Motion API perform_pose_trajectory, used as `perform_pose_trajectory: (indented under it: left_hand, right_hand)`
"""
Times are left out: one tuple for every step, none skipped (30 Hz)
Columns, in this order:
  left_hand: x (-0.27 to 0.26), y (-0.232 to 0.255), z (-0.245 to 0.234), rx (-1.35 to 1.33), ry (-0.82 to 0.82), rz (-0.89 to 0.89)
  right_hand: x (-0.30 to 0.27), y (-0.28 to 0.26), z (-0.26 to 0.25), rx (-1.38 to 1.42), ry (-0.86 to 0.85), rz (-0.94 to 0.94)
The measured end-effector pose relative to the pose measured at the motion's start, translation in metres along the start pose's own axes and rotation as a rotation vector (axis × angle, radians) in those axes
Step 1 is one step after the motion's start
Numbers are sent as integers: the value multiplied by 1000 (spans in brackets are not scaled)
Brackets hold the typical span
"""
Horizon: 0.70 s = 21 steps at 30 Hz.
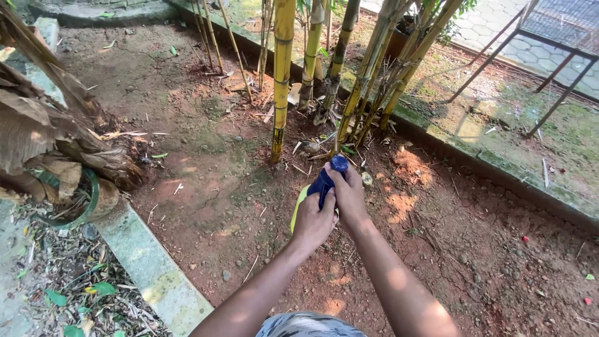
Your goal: Spraying liquid from a spray bottle onto plants and the ground in an outdoor garden.
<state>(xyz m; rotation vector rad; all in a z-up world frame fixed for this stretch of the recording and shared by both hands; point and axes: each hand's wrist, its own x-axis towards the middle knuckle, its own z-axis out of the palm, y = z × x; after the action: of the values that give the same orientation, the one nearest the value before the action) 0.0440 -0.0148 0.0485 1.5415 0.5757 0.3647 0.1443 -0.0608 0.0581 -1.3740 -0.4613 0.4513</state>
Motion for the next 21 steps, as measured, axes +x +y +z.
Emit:
perform_pose_trajectory:
  left_hand:
    - [1, 0, 0, 0, -6, 2]
    - [1, 0, -2, 6, 3, -5]
    - [2, 0, -3, 12, 11, -12]
    - [3, -1, -4, 12, 11, -11]
    - [3, -2, -5, -7, 24, 14]
    - [5, -2, -7, -26, 40, 43]
    - [6, 1, -7, -27, 42, 47]
    - [3, 1, -9, 4, 62, 51]
    - [0, 0, -11, 36, 82, 55]
    - [-2, 4, -12, 34, 84, 50]
    - [-3, 9, -12, 47, 80, 42]
    - [-5, 13, -12, 59, 75, 35]
    - [-5, 12, -9, 58, 75, 31]
    - [-3, 13, -6, 73, 62, 20]
    - [-1, 13, -3, 88, 50, 10]
    - [2, 11, 1, 87, 45, 11]
    - [4, 10, 5, 75, 27, 41]
    - [6, 8, 8, 66, 8, 72]
    - [7, 8, 10, 66, 3, 74]
    - [7, 8, 13, 90, -9, 92]
    - [8, 8, 16, 113, -21, 110]
  right_hand:
    - [-1, -4, 1, -1, 6, -2]
    - [-1, -7, 3, -10, -6, -3]
    - [-2, -10, 5, -19, -17, -3]
    - [-1, -8, 5, -19, -18, -4]
    - [0, -5, 5, -25, -26, -11]
    - [2, -3, 6, -32, -37, -20]
    - [8, -1, 5, -33, -40, -24]
    - [9, 4, 4, -32, -46, -14]
    - [10, 9, 4, -31, -52, -4]
    - [8, 7, 4, -32, -54, 1]
    - [6, 5, 4, -8, -41, 25]
    - [4, 3, 2, 16, -26, 49]
    - [3, 7, -1, 14, -26, 52]
    - [3, 8, -4, 23, 9, 39]
    - [3, 10, -8, 33, 44, 25]
    - [4, 9, -13, 31, 49, 24]
    - [5, 8, -17, 24, 73, 12]
    - [6, 7, -21, 19, 98, 0]
    - [5, 1, -21, 18, 104, -3]
    - [3, -4, -22, 14, 119, 6]
    - [1, -10, -24, 10, 135, 14]
